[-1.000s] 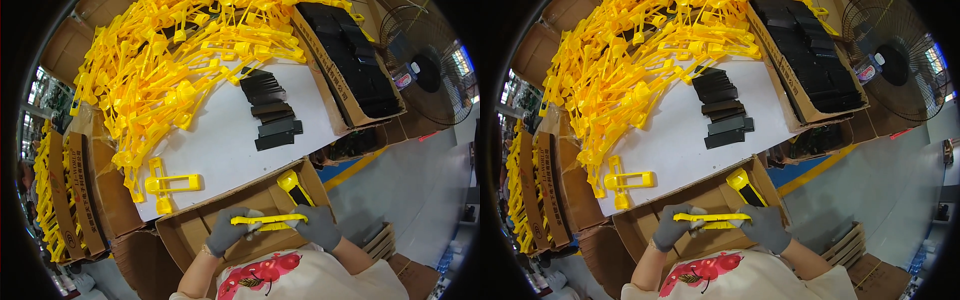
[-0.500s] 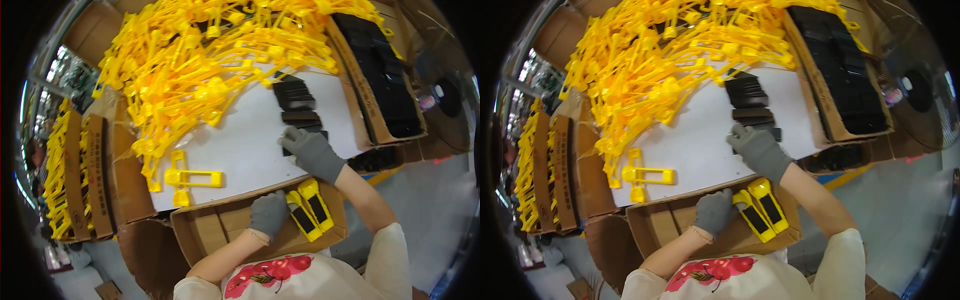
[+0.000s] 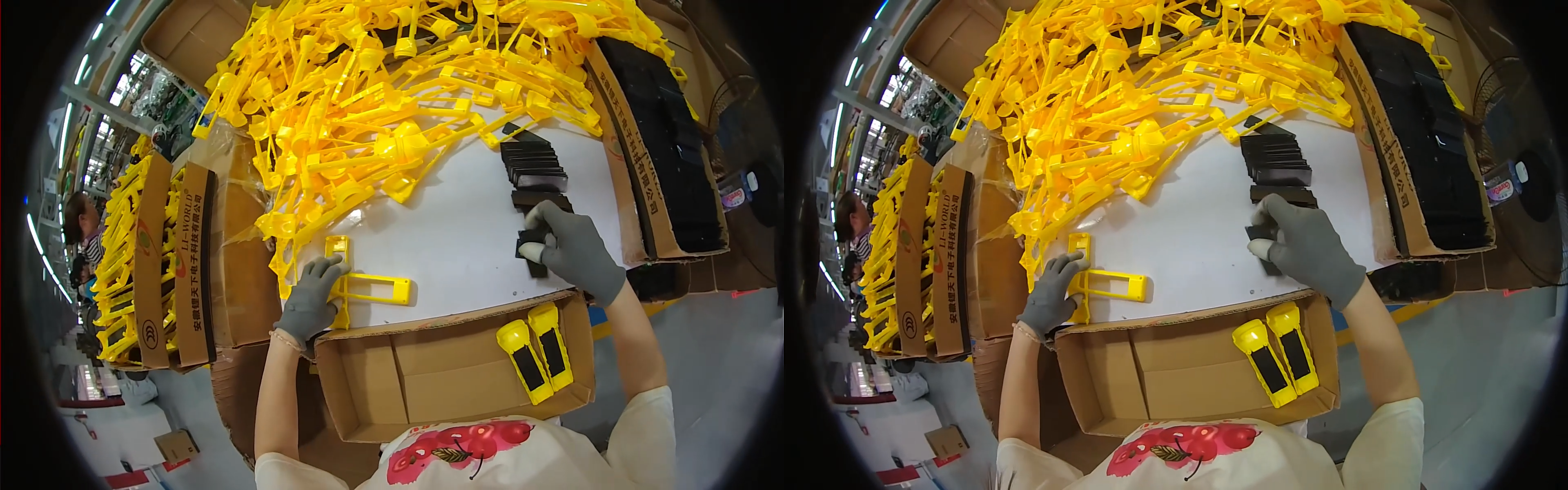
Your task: Assembling black electronic panels into yellow plastic light frames at a factory workbench.
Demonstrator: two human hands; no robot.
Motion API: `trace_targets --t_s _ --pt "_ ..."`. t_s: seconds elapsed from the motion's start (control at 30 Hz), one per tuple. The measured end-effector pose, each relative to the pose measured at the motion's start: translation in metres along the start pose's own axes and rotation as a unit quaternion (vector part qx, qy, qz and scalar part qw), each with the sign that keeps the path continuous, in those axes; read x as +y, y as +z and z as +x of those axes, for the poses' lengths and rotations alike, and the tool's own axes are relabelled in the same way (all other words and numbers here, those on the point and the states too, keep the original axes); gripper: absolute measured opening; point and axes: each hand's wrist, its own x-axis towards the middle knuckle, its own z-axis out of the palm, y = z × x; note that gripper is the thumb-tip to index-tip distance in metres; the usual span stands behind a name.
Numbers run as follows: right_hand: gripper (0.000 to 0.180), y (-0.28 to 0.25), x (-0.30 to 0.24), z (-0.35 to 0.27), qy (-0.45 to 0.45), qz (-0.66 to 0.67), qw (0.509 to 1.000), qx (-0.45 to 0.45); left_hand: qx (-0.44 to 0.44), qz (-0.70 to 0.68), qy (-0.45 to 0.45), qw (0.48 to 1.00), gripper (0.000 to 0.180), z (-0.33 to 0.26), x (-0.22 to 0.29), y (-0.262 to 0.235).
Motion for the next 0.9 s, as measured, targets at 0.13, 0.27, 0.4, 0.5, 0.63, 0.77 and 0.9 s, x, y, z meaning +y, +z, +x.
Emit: trace_targets --t_s 0.13,0.27,0.4,0.5,0.63,0.77,0.9 --pt "0.027 -0.001 -0.003 -0.025 0.069 0.195 0.978 0.036 0.098 0.055 0.072 0.991 0.052 0.005 0.009 -0.010" --pt "0.013 0.001 -0.018 -0.061 0.169 0.399 0.900 0.030 0.258 -0.063 0.021 0.964 0.029 -0.007 0.034 -0.011" --pt "0.013 0.005 -0.029 -0.095 0.172 0.414 0.890 0.085 0.158 -0.535 -0.190 0.808 0.021 -0.008 0.116 0.003" --pt "0.011 0.008 -0.054 -0.107 0.178 0.444 0.878 0.019 0.073 -0.624 -0.154 0.763 0.027 -0.016 0.145 0.031" --pt "0.016 0.021 -0.051 -0.111 0.134 0.376 0.917 0.012 -0.022 -0.726 -0.167 0.667 0.030 -0.016 0.169 0.046" --pt "0.016 0.028 -0.046 -0.113 0.144 0.356 0.923 0.017 -0.041 -0.738 -0.167 0.653 0.029 -0.013 0.179 0.047" --pt "0.017 0.036 -0.051 -0.121 0.132 0.266 0.953 0.058 -0.052 -0.735 -0.194 0.647 0.029 -0.011 0.186 0.047"
